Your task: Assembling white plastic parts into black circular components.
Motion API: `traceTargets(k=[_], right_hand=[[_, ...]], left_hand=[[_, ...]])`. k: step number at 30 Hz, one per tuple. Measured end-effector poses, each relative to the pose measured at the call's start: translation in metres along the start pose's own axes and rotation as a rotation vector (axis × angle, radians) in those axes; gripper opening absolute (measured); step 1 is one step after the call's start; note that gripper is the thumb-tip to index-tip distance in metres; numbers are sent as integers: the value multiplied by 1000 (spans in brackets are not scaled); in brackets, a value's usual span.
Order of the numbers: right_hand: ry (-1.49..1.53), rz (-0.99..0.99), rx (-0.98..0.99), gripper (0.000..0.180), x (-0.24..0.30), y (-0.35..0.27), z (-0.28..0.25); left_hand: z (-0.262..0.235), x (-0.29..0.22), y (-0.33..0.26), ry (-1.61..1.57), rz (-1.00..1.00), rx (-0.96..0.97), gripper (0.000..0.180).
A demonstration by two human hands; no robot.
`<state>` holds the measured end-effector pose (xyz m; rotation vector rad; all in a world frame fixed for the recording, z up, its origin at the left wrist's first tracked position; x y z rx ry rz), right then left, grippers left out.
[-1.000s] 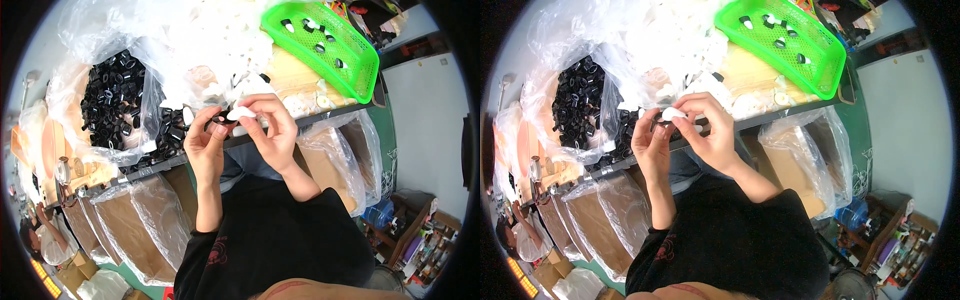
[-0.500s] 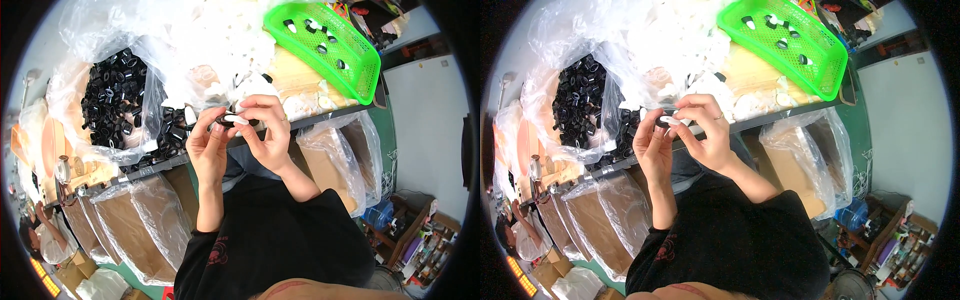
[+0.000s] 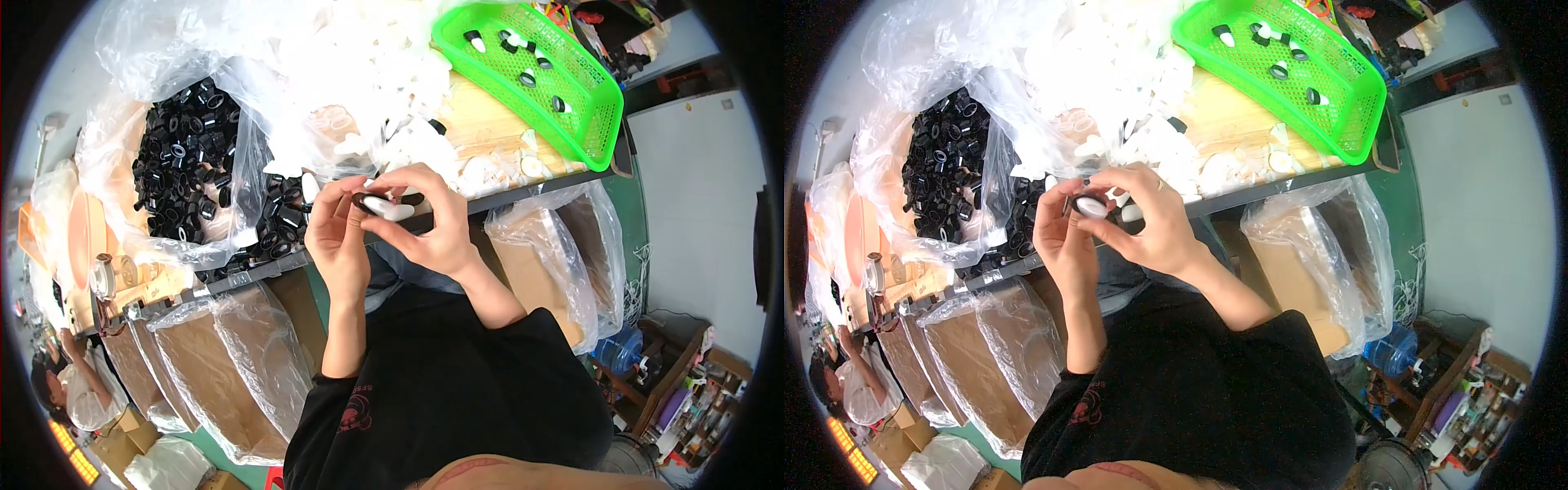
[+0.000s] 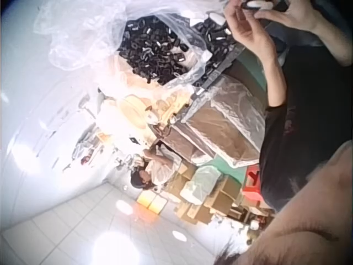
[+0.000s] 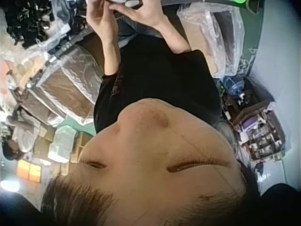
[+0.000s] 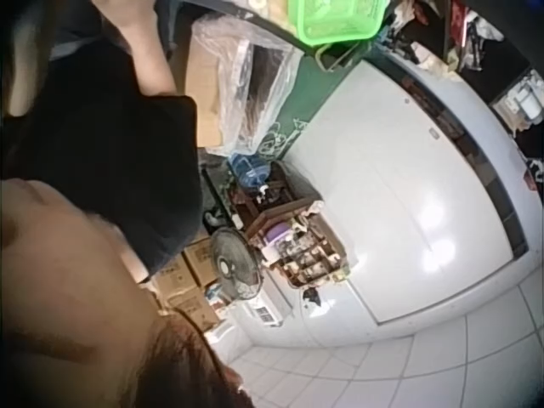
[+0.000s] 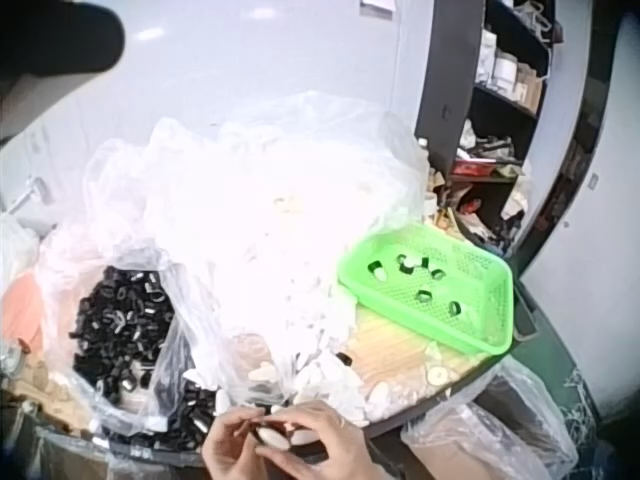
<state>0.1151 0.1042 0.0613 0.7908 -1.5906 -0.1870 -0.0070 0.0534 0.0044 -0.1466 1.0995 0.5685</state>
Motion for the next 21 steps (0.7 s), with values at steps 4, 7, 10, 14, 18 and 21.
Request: traceTargets(k=[4,7,10,14,18,21], right_hand=[[31,-4,-83,43,-8,-8,-2],[3,-92,-84,39,-3,-6,-2],[4,-68,-78,38,-2,-7,-2],[24,9,-83,30,-13,-7,-9],[92,105,-37,22,-19,-7,-3],[409,376,-122,20,-33,-10,0]], left_hand=[[0,-3,0,58,59,-56,20],[1,-3,2,126,96,-73,17],[5,13,-2,67,-5,-23,18],[5,14,-2,92,-34,-20,20],[-4,-6,7,150,41,-81,18],[7,-12,8,120,43,-24,17]])
Point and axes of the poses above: each hand's wrist, its own y-axis towards the middle knuckle, its own z-axis out of the palm, x = y × z, the point moved 7 cm from there along y, towards the middle knuckle, and after that the axes turned 2 degrees about z, right-handed, at the moved point
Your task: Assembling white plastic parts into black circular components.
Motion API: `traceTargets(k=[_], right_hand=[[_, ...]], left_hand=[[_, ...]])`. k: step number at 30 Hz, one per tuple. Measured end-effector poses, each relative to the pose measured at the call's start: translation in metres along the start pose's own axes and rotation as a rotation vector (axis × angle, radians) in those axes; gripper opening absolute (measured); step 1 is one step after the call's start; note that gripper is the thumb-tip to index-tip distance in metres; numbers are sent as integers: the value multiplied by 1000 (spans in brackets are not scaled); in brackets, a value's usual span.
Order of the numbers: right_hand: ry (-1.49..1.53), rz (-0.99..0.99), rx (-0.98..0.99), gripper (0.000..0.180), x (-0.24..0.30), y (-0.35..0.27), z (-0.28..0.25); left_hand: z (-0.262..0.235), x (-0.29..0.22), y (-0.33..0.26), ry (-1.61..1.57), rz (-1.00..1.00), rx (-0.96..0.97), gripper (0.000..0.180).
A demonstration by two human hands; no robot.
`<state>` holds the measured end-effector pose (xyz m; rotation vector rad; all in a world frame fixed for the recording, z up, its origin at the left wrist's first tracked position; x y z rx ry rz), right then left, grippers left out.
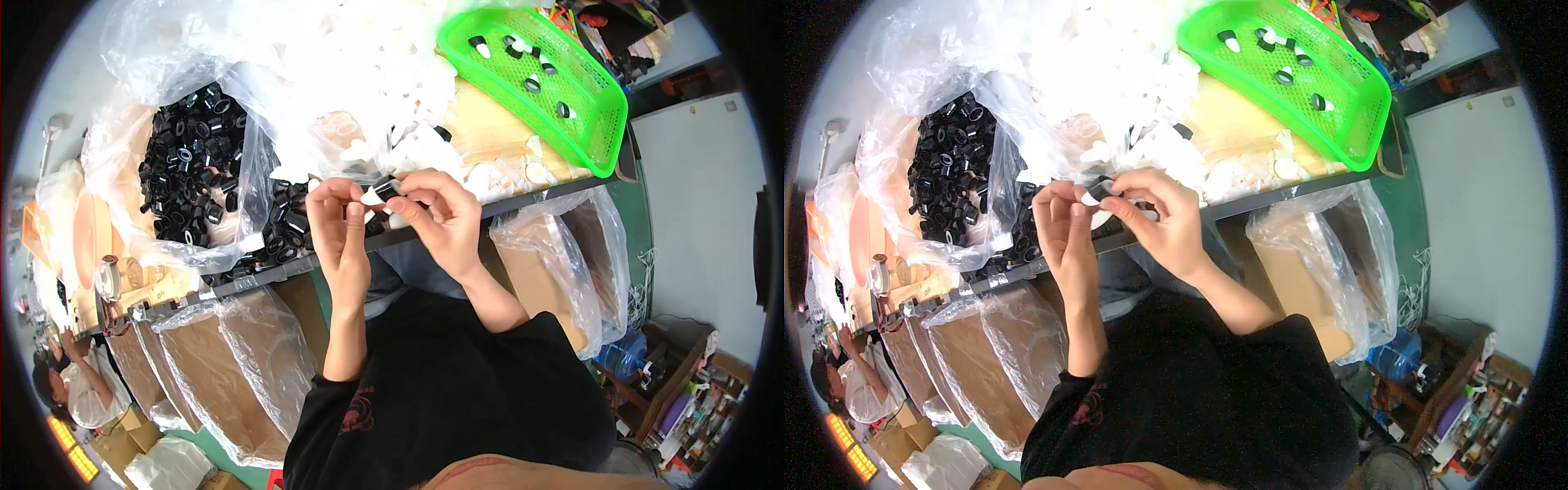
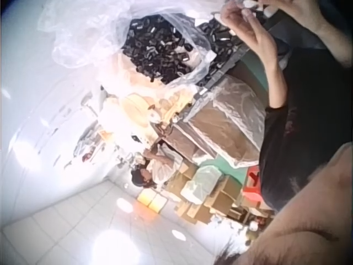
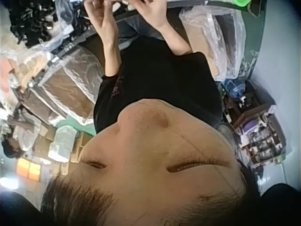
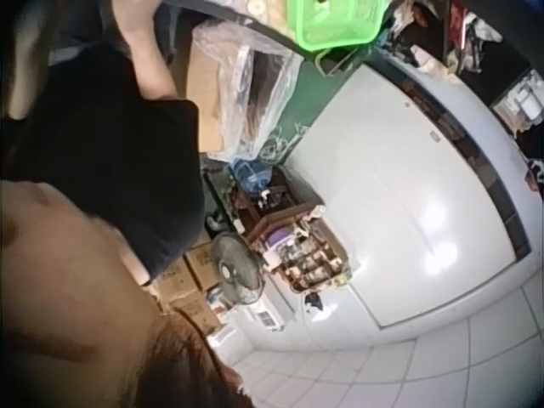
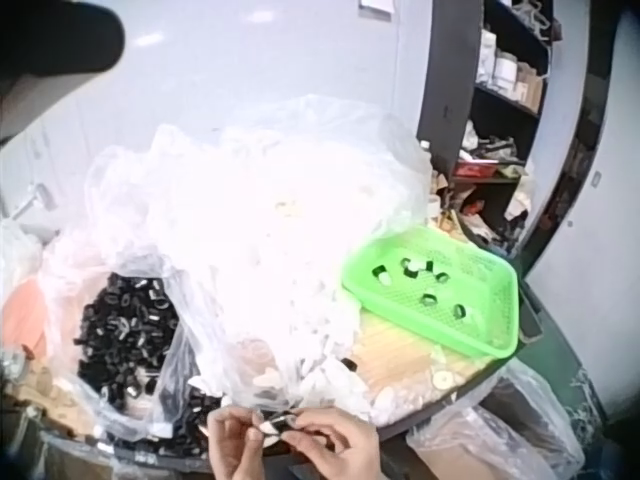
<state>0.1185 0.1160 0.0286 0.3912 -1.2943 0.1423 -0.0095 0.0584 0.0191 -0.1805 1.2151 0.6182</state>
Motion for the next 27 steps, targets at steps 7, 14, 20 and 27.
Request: traceTargets(k=[7,14,20,27], right_hand=[[372,188,-5,20,-14,2,-2],[372,254,9,17,-12,1,1],[352,237,-10,17,-12,-1,-1],[424,265,8,17,-12,-1,0]], left_hand=[[11,-1,1,157,-86,204,9],[11,-17,6,46,17,134,10],[15,-19,-5,192,95,207,9],[17,-18,4,307,90,312,8]])
Point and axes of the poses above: each hand's wrist, its own y-axis towards the middle knuckle, its own z-axis out of the palm, x = y × z, the point moved 7 cm from there along y, towards the middle knuckle, and after that the axes turned 2 degrees about z, right-handed, at the moved point
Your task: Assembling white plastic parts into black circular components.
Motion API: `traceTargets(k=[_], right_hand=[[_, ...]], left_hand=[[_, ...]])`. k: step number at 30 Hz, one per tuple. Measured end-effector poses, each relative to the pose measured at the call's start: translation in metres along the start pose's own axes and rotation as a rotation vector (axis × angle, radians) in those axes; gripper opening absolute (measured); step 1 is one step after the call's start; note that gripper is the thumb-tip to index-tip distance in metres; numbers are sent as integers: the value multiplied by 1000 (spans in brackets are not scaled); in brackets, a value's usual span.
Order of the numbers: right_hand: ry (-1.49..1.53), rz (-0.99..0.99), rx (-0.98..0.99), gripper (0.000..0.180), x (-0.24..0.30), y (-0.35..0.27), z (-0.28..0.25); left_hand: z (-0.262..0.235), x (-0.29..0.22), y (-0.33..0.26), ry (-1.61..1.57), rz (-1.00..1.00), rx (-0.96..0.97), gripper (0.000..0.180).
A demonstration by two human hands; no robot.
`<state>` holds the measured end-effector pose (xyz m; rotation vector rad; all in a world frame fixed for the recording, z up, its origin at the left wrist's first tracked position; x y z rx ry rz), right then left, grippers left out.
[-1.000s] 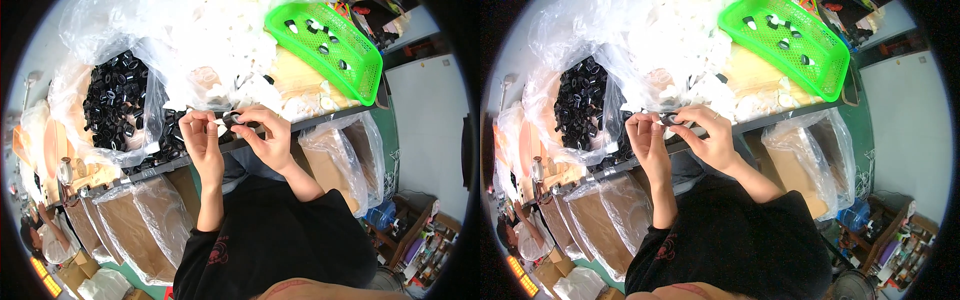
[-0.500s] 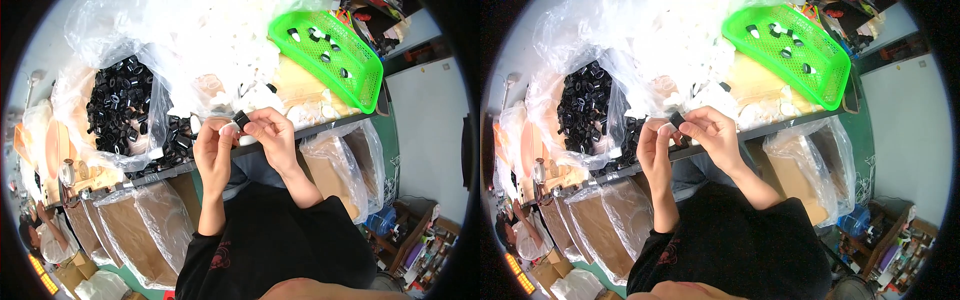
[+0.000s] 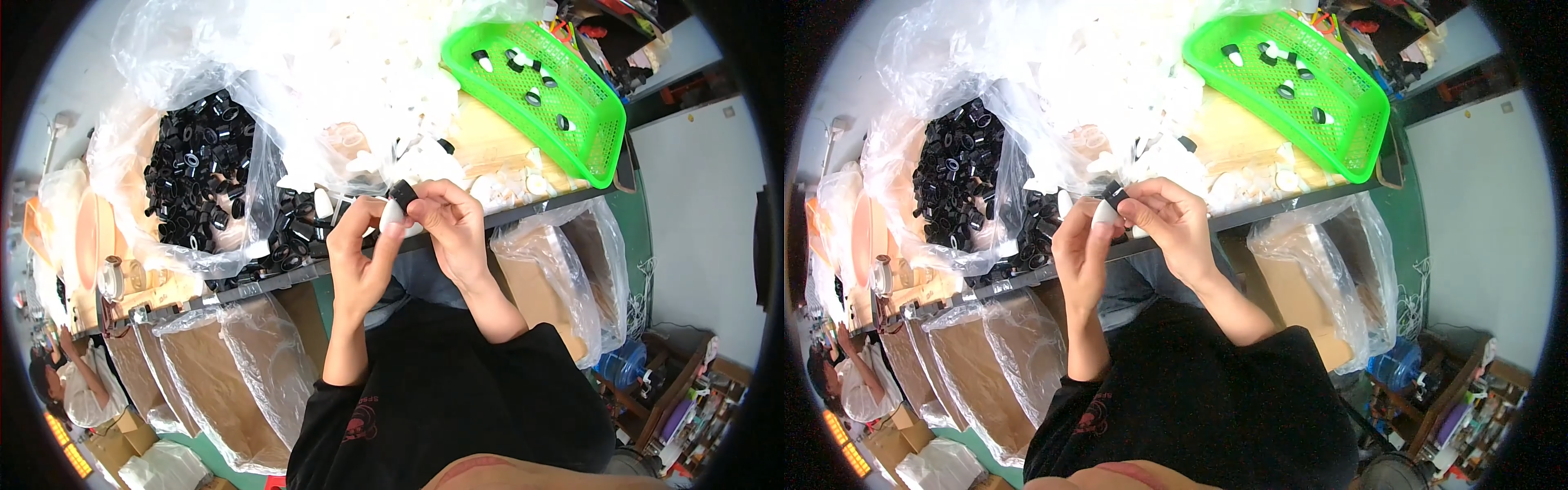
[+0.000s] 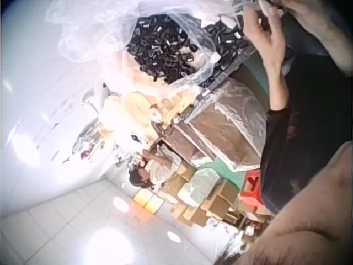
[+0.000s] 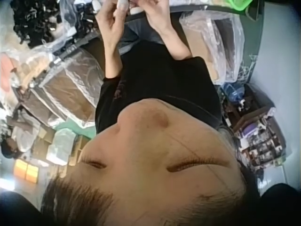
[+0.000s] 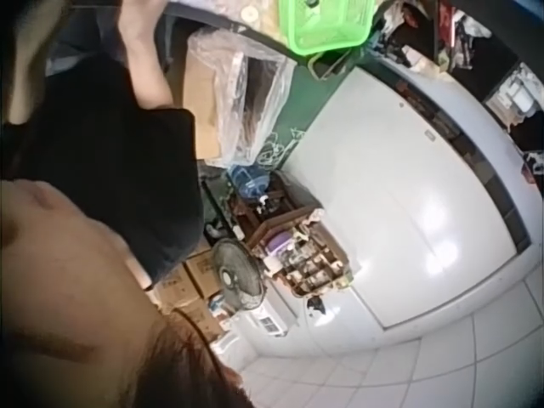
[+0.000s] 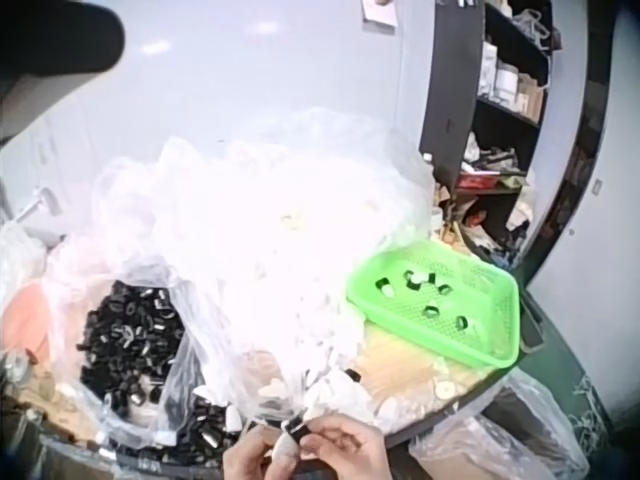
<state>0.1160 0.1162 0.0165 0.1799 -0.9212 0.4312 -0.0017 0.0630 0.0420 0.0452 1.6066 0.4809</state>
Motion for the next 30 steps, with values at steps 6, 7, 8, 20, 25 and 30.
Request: traceTargets(k=[6,7,8,20,25,30], right_hand=[[-15,32,34,17,-2,-1,-4],[-4,37,50,16,-2,-1,-1],[-3,38,52,16,-3,-1,1],[-940,-667,218,28,54,-14,38],[-1034,-758,184,36,60,-20,44],[-1009,-702,199,36,55,-18,41]], left_hand=[[1,1,-4,-235,-100,-56,10],[-1,1,-5,-281,-82,-58,10],[-3,1,-6,-327,-64,-59,10],[-13,13,-6,-133,41,-25,12],[-11,12,-5,-168,63,-17,16],[-13,16,-6,-189,58,-15,15]])
Point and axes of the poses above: each hand's wrist, its own y-axis towards the middle knuckle, its own z-axis out of the palm, x = y × z, the point moved 7 cm from there along y, towards the middle knuckle, and after that the axes turned 2 degrees about z, right-handed, at the moved point
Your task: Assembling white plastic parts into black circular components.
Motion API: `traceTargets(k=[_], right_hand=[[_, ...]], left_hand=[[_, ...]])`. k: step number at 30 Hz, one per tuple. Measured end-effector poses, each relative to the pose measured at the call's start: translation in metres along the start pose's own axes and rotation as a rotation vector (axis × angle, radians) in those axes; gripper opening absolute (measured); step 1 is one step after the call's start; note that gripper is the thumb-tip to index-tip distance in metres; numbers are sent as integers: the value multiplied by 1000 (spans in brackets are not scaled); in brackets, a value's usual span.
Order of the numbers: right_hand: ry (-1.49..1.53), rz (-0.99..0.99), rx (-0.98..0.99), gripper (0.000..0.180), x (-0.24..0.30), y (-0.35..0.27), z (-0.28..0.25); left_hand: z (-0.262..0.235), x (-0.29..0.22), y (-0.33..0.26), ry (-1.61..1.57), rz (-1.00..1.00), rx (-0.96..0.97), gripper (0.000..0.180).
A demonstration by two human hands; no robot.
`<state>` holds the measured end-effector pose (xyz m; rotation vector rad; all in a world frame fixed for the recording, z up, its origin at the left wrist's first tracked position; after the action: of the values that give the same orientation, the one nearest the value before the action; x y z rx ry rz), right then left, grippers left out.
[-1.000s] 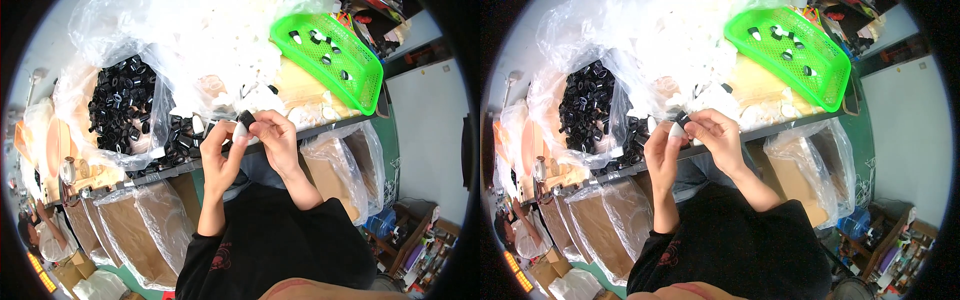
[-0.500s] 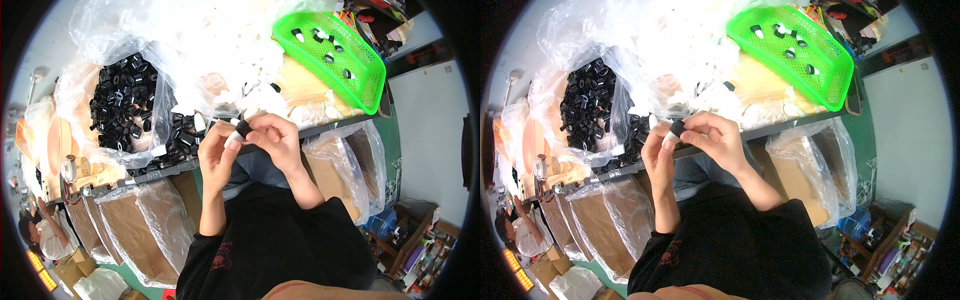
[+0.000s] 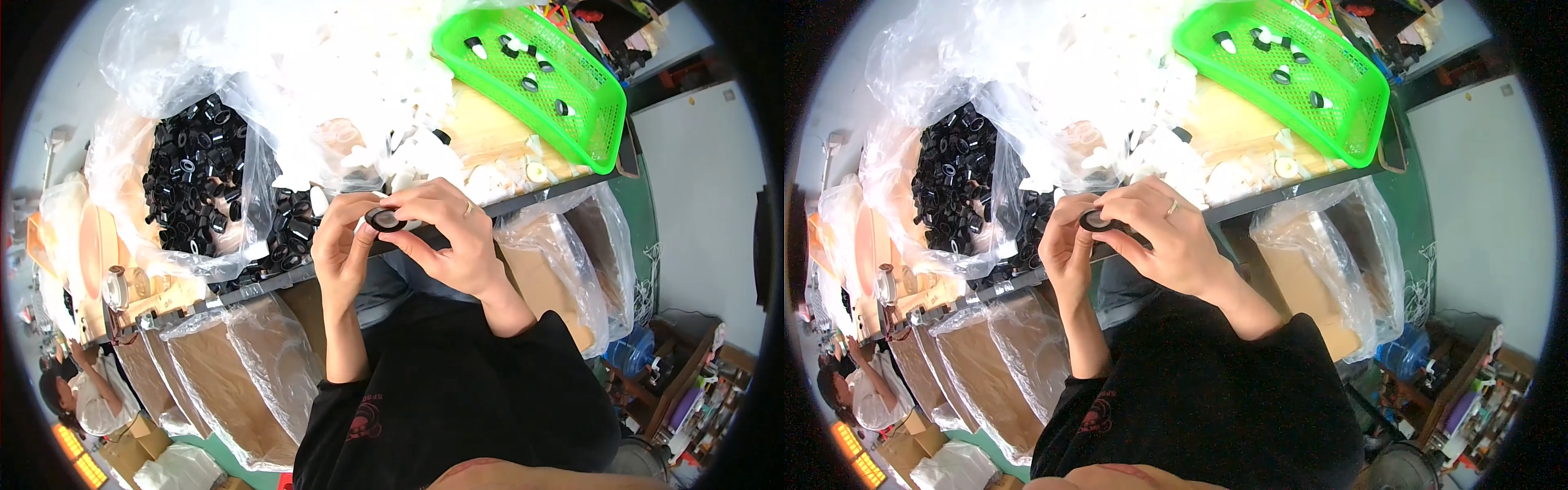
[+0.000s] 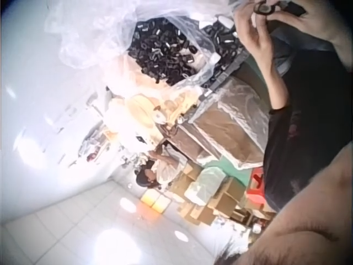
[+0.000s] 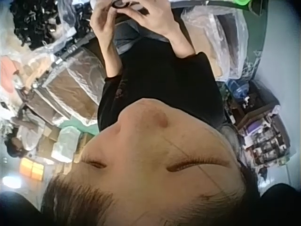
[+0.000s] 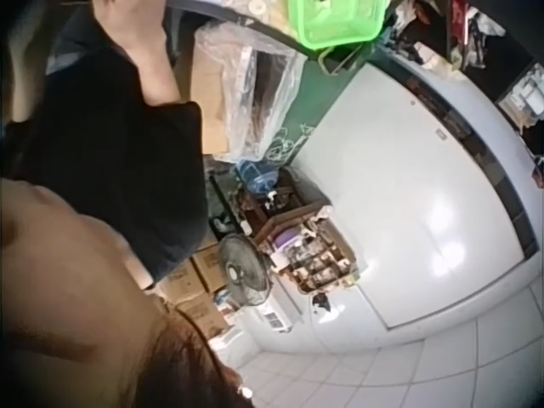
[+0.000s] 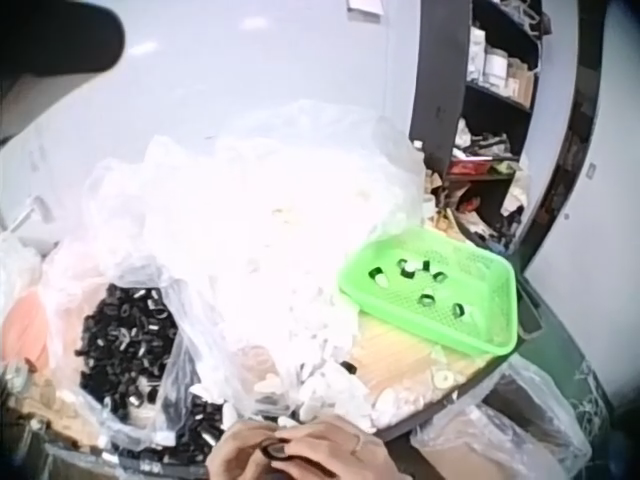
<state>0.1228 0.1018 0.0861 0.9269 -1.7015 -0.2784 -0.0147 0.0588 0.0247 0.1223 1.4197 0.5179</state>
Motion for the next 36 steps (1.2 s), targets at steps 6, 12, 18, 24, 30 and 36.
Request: traceTargets(k=[6,12,18,24,30,36], right_hand=[[539,441,-6,30,-35,-18,8],[962,692,-69,25,-55,-26,18],[840,626,-75,29,-57,-25,16],[921,753,-32,33,-61,-31,18],[925,754,-41,34,-64,-40,22],[213,522,140,23,-69,-28,-2]], left_hand=[[3,0,-4,-35,-65,6,16],[15,-6,2,-121,-98,10,47],[11,0,-4,31,-270,-64,15],[12,5,-6,-132,-336,-57,6],[7,9,-5,-185,-261,-19,12],[-9,12,-13,22,-170,-6,18]])
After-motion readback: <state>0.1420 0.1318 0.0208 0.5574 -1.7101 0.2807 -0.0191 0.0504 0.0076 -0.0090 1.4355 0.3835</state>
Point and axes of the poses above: each hand's wrist, its own y-axis towards the middle knuckle, its own z-axis out of the palm, x = y × z, the point moved 7 cm from there along y, towards the middle knuckle, and after that the axes turned 2 degrees about z, right-handed, at the moved point
